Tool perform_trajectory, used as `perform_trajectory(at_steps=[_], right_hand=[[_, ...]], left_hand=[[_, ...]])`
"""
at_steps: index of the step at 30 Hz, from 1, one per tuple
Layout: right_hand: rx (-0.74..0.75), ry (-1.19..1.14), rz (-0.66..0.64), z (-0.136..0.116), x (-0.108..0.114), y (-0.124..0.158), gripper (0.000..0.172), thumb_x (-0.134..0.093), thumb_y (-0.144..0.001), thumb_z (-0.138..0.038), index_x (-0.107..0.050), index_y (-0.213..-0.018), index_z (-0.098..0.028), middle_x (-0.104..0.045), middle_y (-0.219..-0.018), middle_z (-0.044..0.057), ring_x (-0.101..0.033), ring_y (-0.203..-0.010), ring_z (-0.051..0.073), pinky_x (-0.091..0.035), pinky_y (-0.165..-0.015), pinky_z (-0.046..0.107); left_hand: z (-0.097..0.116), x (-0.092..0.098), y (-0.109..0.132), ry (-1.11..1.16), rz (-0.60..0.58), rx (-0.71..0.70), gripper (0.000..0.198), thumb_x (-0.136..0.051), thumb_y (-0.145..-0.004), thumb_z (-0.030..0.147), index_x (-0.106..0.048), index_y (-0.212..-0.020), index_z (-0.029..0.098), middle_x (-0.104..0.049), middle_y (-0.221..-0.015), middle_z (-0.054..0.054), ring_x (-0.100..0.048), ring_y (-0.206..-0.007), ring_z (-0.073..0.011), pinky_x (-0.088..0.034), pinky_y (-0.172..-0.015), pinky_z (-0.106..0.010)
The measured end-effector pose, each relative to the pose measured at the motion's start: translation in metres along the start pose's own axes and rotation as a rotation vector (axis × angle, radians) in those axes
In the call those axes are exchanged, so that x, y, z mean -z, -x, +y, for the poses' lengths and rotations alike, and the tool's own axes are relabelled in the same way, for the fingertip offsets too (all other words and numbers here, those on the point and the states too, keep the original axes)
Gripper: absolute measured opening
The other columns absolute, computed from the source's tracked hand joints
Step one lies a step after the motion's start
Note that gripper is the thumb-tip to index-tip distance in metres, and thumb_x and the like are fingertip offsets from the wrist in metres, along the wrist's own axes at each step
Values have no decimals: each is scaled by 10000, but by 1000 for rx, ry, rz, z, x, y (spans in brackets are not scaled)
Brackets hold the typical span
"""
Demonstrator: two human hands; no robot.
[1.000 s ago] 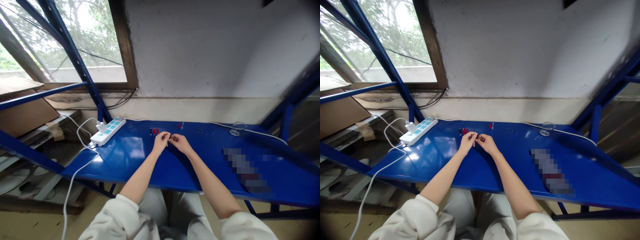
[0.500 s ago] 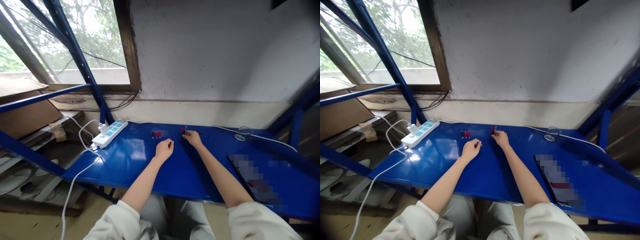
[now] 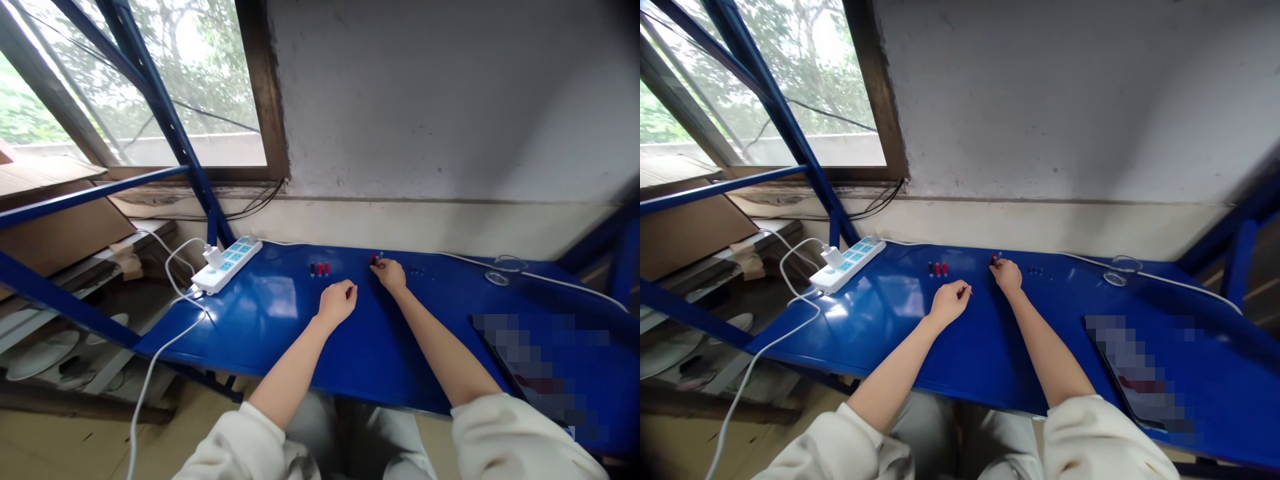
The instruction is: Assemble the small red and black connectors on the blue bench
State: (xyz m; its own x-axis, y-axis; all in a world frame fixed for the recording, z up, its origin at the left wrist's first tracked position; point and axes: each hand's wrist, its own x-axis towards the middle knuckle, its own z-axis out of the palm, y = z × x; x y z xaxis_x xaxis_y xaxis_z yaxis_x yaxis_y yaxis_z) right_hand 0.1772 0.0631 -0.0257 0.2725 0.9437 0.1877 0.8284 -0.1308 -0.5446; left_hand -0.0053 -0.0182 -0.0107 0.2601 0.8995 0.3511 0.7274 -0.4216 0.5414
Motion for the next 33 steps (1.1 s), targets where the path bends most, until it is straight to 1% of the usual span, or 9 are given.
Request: perform_trajectory(at_steps=[7,12,17,19,21,23,26,29,33], right_hand=[[2,29,-3,-2,-1,-2,153,-563,-704,-346,-640,-708,-215,-650,-698,25,-582,-658,153,-345,-507,219],[6,49,-13,5,2,-3,200,-587,-691,-397,-659,-698,-211,-649,-686,44,-592,-657,176,-365,-514,240],[10,87,19,12,3,-1,269,-576,-695,-464,-676,-711,-215,-644,-656,53,-596,-649,184,-375,-513,245],[9,110,28,12,4,0,281,-568,-701,-474,-677,-713,-216,-647,-665,59,-597,-648,185,-375,-512,245],[-2,127,16,11,5,1,286,-562,-707,-478,-676,-718,-216,-649,-674,65,-597,-648,187,-376,-511,247],[-17,136,-4,11,6,1,287,-560,-708,-480,-675,-737,-219,-650,-684,64,-599,-658,194,-378,-511,251],[-41,127,-21,10,7,2,287,-559,-710,-473,-671,-783,-219,-643,-659,56,-600,-661,194,-383,-515,252],[-50,109,-16,10,7,2,274,-570,-704,-453,-670,-785,-211,-634,-622,52,-599,-634,180,-382,-502,241],[-57,124,-48,10,14,0,278,-627,-648,-417,-664,-804,-190,-643,-663,60,-607,-630,180,-380,-482,233]], left_hand=[[-1,0,0,20,6,-2,282,-363,-840,332,-597,-755,199,-593,-621,-4,-531,-545,-117,-320,-512,-216],[2,3,0,35,-3,-3,286,-364,-839,327,-603,-759,193,-597,-626,-17,-529,-539,-124,-322,-505,-218],[4,5,1,20,-14,4,293,-359,-843,328,-610,-778,193,-610,-647,-25,-544,-559,-131,-338,-511,-217],[3,6,0,2,-8,19,282,-357,-847,321,-609,-809,201,-625,-685,-26,-564,-598,-137,-359,-537,-216],[1,7,-1,-40,30,58,272,-354,-851,321,-595,-910,211,-632,-714,-30,-583,-640,-153,-379,-564,-223],[-2,9,-3,-96,90,122,311,-350,-853,324,-531,-1082,218,-631,-725,-39,-595,-662,-173,-395,-584,-237],[-10,12,-7,-164,158,220,451,-348,-853,312,-339,-1294,217,-627,-742,-58,-603,-668,-186,-413,-617,-254],[-18,13,-11,-191,159,285,544,-356,-846,299,-202,-1364,225,-626,-760,-76,-605,-665,-197,-425,-653,-281],[-23,13,-13,-231,100,311,597,-366,-838,294,-128,-1382,228,-622,-758,-91,-606,-658,-207,-432,-654,-300]])
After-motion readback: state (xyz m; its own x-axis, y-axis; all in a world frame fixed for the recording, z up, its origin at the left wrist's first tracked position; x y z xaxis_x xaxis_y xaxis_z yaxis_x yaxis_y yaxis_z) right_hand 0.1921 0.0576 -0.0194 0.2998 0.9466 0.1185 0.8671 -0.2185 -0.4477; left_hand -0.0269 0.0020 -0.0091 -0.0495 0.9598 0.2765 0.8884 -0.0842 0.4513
